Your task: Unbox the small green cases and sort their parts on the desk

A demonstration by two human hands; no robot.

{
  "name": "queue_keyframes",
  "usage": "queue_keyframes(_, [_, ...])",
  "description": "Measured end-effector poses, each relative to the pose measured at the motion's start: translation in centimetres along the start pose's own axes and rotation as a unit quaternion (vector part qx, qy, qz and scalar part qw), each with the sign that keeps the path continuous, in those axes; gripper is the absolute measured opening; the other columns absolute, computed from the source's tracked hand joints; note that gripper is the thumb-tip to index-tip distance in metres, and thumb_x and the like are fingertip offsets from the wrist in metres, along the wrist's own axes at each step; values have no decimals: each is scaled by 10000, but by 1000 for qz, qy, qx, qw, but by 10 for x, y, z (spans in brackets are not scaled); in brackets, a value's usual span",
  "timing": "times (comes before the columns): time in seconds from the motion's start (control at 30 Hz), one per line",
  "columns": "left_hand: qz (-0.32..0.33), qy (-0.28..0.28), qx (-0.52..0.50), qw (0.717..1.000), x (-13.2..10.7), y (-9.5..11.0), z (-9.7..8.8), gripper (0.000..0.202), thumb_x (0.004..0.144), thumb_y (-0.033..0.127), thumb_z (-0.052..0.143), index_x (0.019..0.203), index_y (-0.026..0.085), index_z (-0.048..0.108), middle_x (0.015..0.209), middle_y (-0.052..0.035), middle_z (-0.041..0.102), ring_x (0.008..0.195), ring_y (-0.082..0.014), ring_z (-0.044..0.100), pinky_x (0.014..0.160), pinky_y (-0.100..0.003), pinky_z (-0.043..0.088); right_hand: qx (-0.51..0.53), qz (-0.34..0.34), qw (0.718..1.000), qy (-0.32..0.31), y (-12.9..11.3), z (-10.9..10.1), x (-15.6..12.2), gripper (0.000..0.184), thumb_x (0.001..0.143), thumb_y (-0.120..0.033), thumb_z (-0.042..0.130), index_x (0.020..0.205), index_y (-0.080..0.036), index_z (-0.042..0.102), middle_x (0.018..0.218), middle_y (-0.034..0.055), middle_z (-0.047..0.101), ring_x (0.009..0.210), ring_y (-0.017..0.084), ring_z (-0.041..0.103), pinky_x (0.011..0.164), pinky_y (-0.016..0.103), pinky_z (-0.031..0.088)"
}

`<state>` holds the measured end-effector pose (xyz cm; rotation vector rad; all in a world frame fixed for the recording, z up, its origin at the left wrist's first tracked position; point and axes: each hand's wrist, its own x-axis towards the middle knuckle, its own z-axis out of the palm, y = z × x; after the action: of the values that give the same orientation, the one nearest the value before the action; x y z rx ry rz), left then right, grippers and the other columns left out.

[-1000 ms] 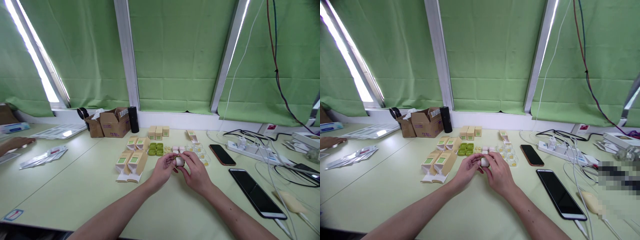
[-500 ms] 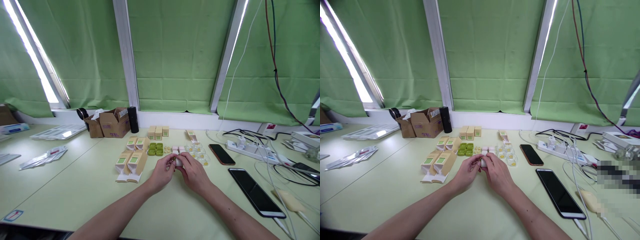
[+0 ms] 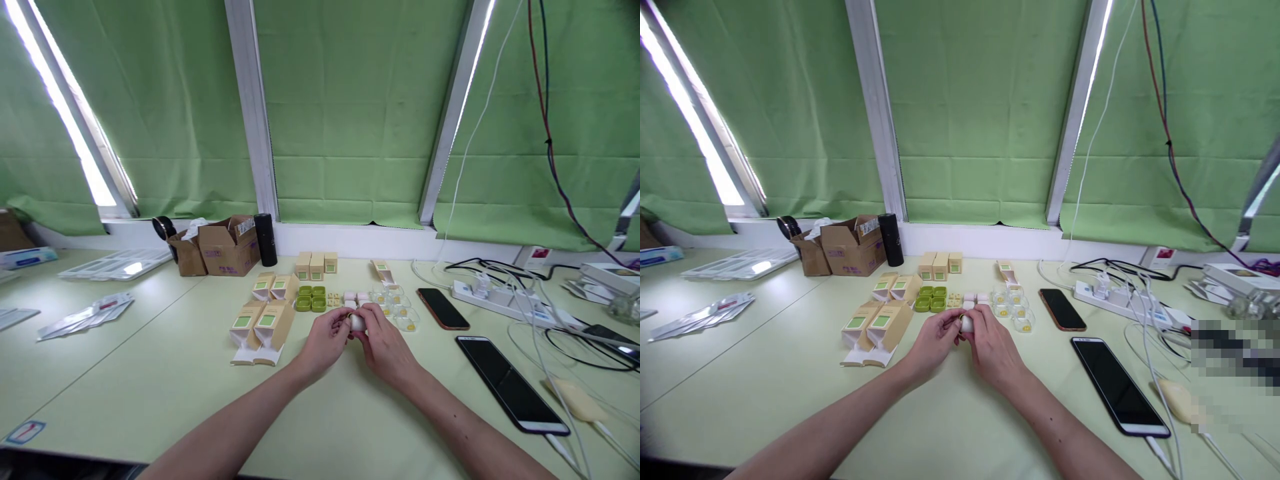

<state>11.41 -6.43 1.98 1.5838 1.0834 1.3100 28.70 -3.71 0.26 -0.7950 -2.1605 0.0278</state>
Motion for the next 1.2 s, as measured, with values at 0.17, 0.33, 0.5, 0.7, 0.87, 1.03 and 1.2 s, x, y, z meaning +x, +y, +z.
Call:
queue_keyframes(0.17, [39,-2,106,994,-5,3,-10,395,915,321,660,1293,208,685,1154,-102,720,1025,-248,643,974,-413,499,104,43,993,18,6,-2,0,240,1022,-237,499,1261,-230,523,1216,126,595,1105,264,635,889,420,594])
queue_keyframes(0.33, [48,8,167,985,-6,-2,-11,437,876,347,735,1293,234,668,1176,-98,678,1079,-261,604,1003,-423,464,179,76,980,32,8,-2,0,199,1016,-302,530,1197,-238,583,1154,105,626,985,235,635,833,384,578])
queue_keyframes(0.5, [46,30,150,987,-3,-4,-8,372,900,402,713,1218,211,688,1120,-94,690,1041,-256,614,954,-396,472,255,156,953,45,3,4,0,244,1019,-412,538,1167,-233,612,1063,71,665,852,201,637,768,353,561])
queue_keyframes(0.7, [35,56,137,988,-3,-4,-5,328,865,361,738,1155,210,721,1052,-79,718,994,-254,628,909,-379,483,388,256,884,43,2,10,-1,418,962,-578,604,1160,-211,626,928,50,719,818,215,667,793,367,557])
queue_keyframes(0.87, [30,62,142,987,-3,-6,-4,359,863,376,738,1183,214,720,1079,-86,728,985,-255,638,911,-388,488,455,278,844,64,6,14,2,476,902,-625,673,1124,-204,671,988,55,738,822,200,664,795,360,560])
queue_keyframes(1.03, [42,88,137,986,-2,-5,-8,361,833,370,753,1157,212,731,1031,-82,736,938,-251,640,880,-390,492,505,332,785,137,11,7,7,503,794,-651,775,998,-196,713,854,37,720,713,180,636,672,325,539])
queue_keyframes(1.2, [34,119,132,984,-1,-5,-11,394,852,369,733,1211,208,714,1078,-88,734,946,-242,630,823,-357,473,598,380,688,157,25,-1,8,459,749,-610,829,917,-198,714,911,68,751,745,211,691,617,327,546])
